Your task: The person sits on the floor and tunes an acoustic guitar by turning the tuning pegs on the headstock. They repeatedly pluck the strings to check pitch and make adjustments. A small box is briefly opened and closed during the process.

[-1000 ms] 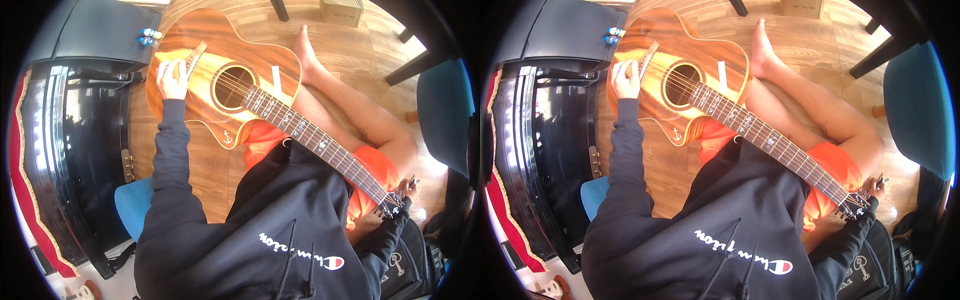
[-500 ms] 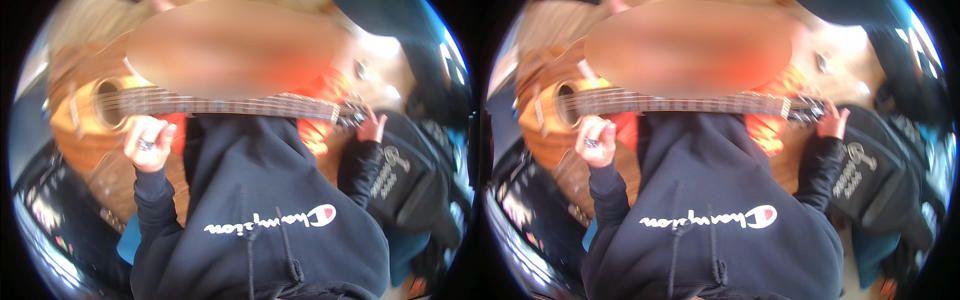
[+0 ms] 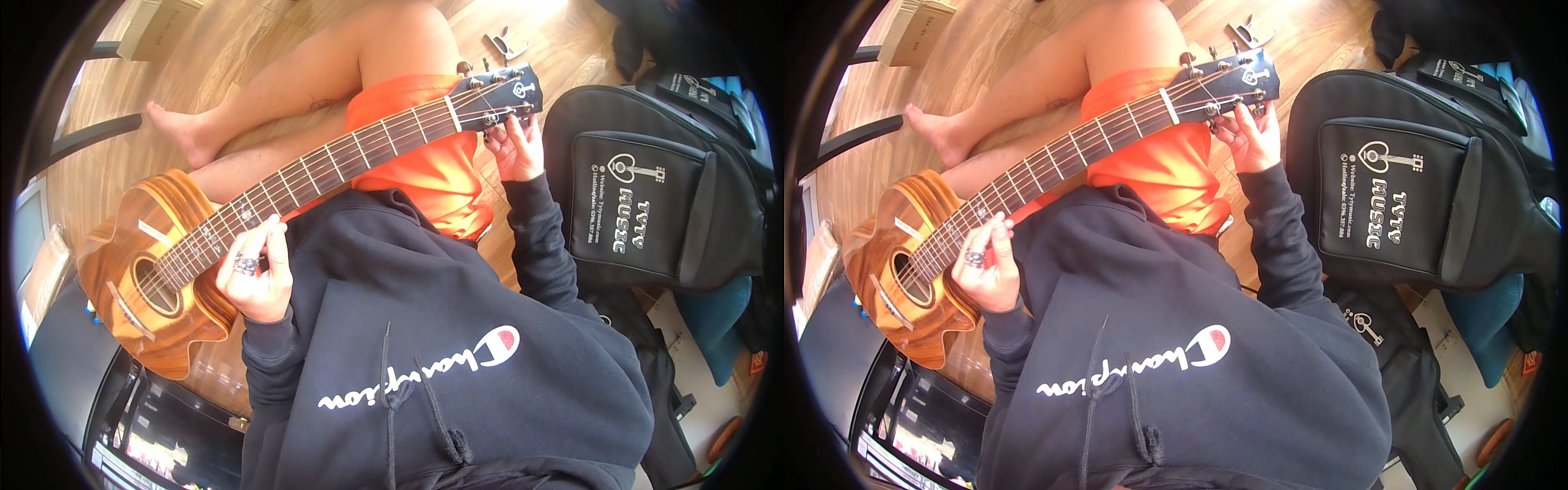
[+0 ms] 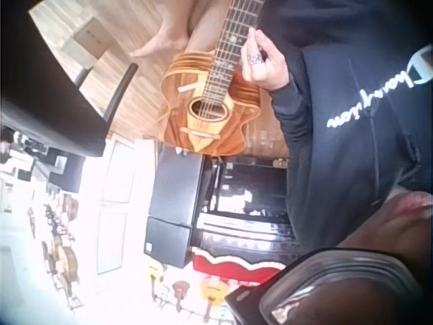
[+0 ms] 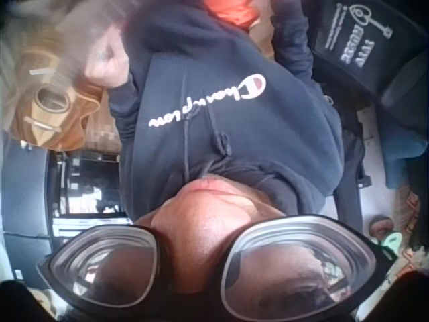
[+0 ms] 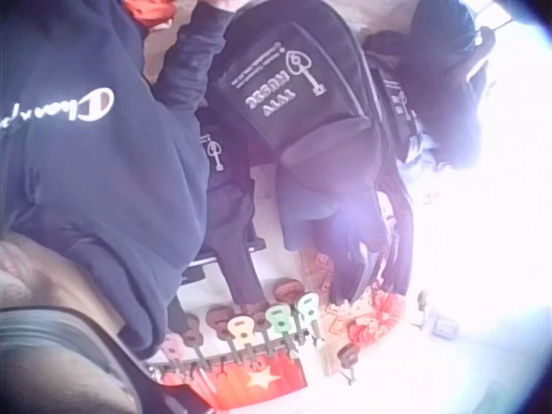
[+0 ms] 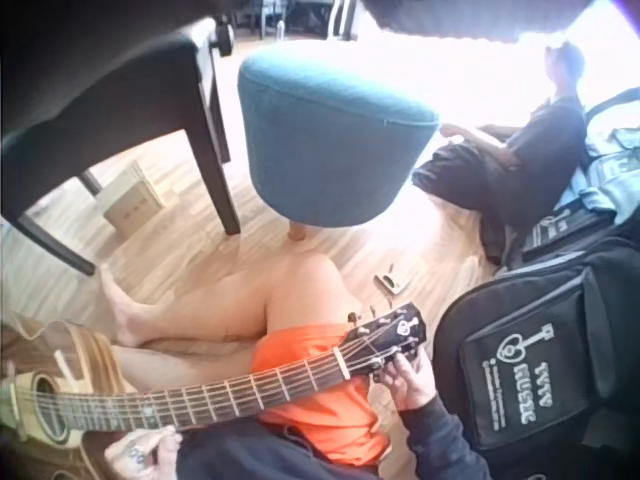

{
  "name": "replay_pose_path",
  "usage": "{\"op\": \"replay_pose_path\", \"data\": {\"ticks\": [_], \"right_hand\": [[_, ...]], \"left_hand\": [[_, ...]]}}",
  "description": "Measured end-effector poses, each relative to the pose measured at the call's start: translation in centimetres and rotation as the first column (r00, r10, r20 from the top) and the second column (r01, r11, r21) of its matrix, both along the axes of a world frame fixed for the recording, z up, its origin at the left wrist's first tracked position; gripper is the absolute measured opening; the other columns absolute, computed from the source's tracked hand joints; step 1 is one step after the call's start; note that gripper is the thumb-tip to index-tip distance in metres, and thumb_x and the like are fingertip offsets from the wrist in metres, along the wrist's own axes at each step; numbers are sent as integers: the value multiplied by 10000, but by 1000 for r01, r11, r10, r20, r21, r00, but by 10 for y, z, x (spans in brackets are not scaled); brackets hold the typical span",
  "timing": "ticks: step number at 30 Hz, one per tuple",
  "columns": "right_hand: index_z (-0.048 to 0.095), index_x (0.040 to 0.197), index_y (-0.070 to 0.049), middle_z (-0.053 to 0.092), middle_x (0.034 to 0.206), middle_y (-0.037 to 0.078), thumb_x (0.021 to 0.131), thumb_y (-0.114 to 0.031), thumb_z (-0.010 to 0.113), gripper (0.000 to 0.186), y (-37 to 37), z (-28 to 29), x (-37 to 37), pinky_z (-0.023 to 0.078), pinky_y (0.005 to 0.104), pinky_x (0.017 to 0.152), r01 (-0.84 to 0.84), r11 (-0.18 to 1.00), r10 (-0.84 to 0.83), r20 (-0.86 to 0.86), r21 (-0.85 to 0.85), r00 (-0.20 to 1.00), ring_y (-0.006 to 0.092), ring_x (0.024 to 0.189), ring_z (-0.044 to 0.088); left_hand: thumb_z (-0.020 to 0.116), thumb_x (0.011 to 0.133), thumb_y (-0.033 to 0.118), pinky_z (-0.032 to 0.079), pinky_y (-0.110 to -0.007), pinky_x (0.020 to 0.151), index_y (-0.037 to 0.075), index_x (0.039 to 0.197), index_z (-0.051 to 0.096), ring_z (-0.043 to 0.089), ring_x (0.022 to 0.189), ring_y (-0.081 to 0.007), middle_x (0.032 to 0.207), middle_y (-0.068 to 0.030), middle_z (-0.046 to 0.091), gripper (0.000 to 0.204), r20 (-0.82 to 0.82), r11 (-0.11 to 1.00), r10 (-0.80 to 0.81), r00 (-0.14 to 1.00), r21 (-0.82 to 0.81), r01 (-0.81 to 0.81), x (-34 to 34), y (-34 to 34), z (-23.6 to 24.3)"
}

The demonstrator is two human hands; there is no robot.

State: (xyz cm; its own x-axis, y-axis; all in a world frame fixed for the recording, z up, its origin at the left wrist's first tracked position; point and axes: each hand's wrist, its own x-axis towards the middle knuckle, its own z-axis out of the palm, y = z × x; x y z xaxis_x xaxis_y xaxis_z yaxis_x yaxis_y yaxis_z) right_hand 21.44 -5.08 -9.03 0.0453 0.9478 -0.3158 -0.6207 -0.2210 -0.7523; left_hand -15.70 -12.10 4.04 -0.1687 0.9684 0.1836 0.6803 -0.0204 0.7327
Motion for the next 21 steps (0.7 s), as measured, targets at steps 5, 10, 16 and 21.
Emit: {"op": "replay_pose_path", "data": {"ticks": [5,10,16,21], "right_hand": [[334,1375,-136,599,1194,134,965,-42,561,478,29,3,0,622,348,695,-57,998,57,20,-13,998,295,899,707],[243,1418,-147,608,1184,166,956,-46,582,582,47,14,0,614,329,657,-138,990,138,7,-13,990,299,869,713],[221,1436,-150,631,1158,176,963,-55,573,598,57,15,2,613,321,658,-173,985,173,29,-18,984,264,847,718],[209,1447,-146,628,1163,177,964,-76,579,612,80,24,-5,615,324,653,-188,980,186,41,65,982,276,885,717]], "left_hand": [[708,812,-28,543,-318,742,-11,1040,706,676,824,-228,938,-130,703,228,-28,967,-235,972,91,237,45,80,24],[681,846,51,496,-350,906,38,1150,680,614,1015,-295,1121,-127,658,304,-27,801,-589,808,114,588,112,139,0],[662,874,156,518,-372,811,157,1188,689,558,917,-254,1114,-27,590,315,-330,728,-640,694,26,685,145,173,-24],[673,867,163,516,-380,765,127,1061,728,568,904,-249,1009,-53,568,205,-300,774,-597,744,26,632,147,190,-16]]}}
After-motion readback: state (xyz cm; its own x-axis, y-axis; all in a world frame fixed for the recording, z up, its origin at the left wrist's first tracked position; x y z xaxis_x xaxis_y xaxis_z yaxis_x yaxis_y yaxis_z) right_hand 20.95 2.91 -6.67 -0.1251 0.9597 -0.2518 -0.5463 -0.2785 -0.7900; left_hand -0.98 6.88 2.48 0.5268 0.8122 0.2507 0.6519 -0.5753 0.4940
